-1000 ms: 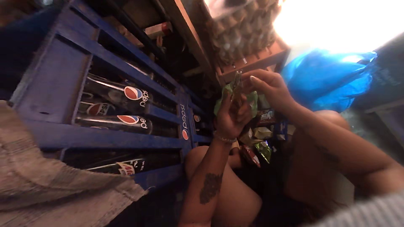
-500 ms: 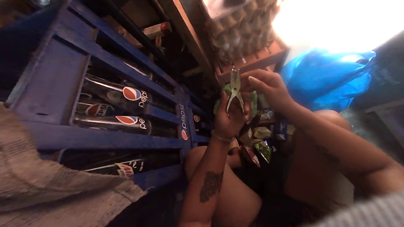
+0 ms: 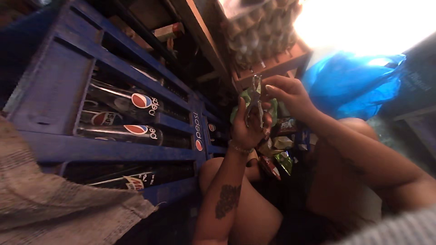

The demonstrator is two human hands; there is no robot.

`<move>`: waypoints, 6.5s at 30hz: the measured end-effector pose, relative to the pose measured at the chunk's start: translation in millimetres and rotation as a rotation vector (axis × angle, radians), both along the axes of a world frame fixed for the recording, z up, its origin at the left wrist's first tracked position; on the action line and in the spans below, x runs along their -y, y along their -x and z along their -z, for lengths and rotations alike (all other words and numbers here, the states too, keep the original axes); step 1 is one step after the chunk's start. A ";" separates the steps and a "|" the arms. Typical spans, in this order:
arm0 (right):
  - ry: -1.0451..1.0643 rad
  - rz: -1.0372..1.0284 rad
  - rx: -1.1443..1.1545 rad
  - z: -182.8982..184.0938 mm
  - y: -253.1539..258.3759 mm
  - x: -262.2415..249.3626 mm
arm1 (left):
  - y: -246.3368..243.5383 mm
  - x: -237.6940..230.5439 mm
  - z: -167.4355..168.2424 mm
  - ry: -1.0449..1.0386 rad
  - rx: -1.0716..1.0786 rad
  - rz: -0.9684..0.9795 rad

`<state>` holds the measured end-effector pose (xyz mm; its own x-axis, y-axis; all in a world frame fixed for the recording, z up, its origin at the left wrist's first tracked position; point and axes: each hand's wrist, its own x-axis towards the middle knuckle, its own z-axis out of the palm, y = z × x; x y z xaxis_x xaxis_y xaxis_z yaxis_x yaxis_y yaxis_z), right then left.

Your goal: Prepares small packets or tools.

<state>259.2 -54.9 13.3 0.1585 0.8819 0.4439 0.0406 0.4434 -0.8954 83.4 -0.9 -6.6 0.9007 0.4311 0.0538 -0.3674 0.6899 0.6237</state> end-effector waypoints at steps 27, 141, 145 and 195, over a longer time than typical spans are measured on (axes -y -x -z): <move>0.106 -0.071 -0.028 1.1 6.1 0.6 | -6.5 6.2 0.5 -0.341 -0.290 -0.278; 0.163 -0.189 -0.246 -3.9 -10.0 -1.2 | -16.7 11.4 -2.7 -1.073 -0.981 -0.525; 0.158 -0.198 -0.219 -2.6 -10.0 -1.7 | -16.2 13.8 -3.2 -1.174 -0.993 -0.656; 0.294 -0.034 0.554 9.1 -2.8 -5.6 | -2.8 -11.8 6.0 -1.251 -0.772 -0.622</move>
<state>262.0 -49.3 4.1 -0.0559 0.9801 0.1906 0.5235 0.1914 -0.8302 86.2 10.9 -12.6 0.5869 0.7616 0.2747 0.2741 -0.5062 0.8177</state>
